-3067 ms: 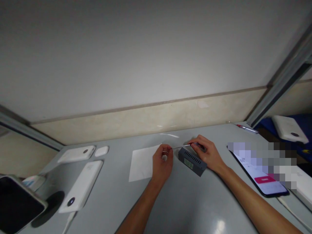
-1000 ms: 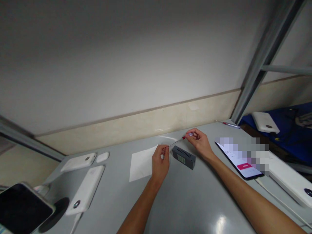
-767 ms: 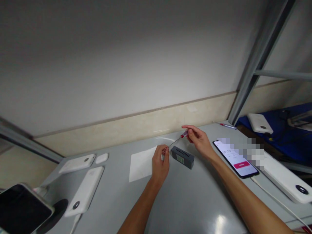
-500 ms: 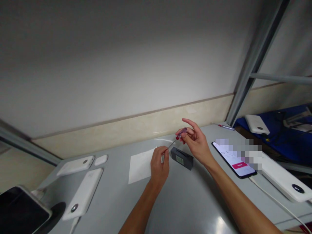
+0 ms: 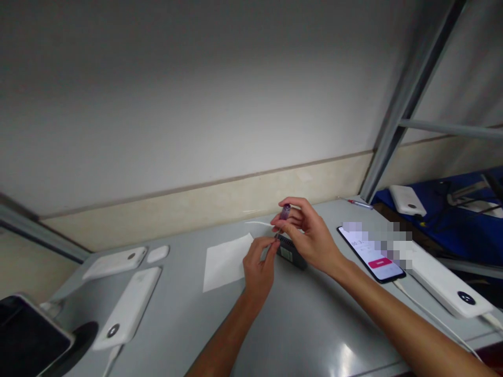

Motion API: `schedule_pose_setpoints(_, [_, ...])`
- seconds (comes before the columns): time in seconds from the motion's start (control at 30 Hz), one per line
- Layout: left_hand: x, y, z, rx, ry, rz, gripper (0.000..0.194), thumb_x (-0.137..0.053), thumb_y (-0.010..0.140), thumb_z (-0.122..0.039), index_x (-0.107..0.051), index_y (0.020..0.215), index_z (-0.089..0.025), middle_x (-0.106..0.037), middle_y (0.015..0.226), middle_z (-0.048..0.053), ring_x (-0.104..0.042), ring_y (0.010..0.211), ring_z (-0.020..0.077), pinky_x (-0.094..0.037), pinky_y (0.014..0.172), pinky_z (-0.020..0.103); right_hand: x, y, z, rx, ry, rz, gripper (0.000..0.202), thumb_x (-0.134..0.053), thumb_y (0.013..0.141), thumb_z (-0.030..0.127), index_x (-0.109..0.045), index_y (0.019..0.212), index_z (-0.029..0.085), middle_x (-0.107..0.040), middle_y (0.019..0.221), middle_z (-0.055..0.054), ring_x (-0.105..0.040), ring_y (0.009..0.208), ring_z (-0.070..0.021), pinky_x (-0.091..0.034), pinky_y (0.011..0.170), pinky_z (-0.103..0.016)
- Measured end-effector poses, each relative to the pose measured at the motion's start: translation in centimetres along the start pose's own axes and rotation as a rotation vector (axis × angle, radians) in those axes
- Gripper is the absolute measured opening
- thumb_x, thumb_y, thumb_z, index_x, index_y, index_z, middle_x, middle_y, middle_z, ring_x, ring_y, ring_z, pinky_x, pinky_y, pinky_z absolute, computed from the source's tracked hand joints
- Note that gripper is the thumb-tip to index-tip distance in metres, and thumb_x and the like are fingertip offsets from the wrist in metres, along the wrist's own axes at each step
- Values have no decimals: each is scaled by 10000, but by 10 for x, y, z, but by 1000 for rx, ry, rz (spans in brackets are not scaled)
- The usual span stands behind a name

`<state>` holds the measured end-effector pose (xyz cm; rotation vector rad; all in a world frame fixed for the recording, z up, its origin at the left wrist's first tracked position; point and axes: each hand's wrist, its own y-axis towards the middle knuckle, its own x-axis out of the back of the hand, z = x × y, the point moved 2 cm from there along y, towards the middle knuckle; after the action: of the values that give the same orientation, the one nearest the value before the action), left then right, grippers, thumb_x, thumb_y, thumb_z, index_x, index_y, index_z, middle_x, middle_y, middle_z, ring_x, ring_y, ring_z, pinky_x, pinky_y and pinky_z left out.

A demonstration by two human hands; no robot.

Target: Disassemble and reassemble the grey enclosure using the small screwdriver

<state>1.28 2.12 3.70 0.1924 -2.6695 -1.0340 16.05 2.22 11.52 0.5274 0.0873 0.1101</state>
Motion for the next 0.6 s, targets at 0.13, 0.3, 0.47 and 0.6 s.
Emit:
schedule_pose_setpoints(0.13, [-3, -3, 1, 143, -102, 28, 88, -716, 904, -251, -758, 841, -206, -773, 811, 14, -733, 777, 169, -576, 759, 256, 10, -16, -8, -70, 157, -193, 350, -742, 906, 361, -481, 1125, 280, -732, 854, 32, -759, 759, -161, -602, 709, -292])
schedule_pose_setpoints(0.3, [-5, -4, 2, 228, -162, 31, 58, -748, 856, -250, -793, 856, -213, -795, 809, 18, -751, 759, 180, -590, 744, 265, 18, -24, -9, -108, 172, -305, 420, -781, 869, 428, -453, 1080, 271, -741, 834, 27, -773, 733, -173, -623, 677, -292])
schedule_pose_setpoints(0.47, [-6, -4, 3, 257, -171, 46, 74, -751, 844, -263, -808, 834, -217, -809, 820, 30, -763, 774, 192, -604, 764, 288, 26, -24, -7, -115, 159, -337, 445, -790, 858, 454, -441, 1062, 268, -760, 850, 9, -785, 752, -186, -638, 677, -303])
schedule_pose_setpoints(0.6, [-8, -5, 4, 258, -172, 56, 92, -763, 837, -287, -807, 807, -212, -805, 803, 36, -755, 760, 192, -598, 756, 295, 31, -28, -8, -125, 162, -353, 448, -791, 858, 460, -439, 1057, 267, -763, 851, 6, -790, 773, -188, -646, 699, -312])
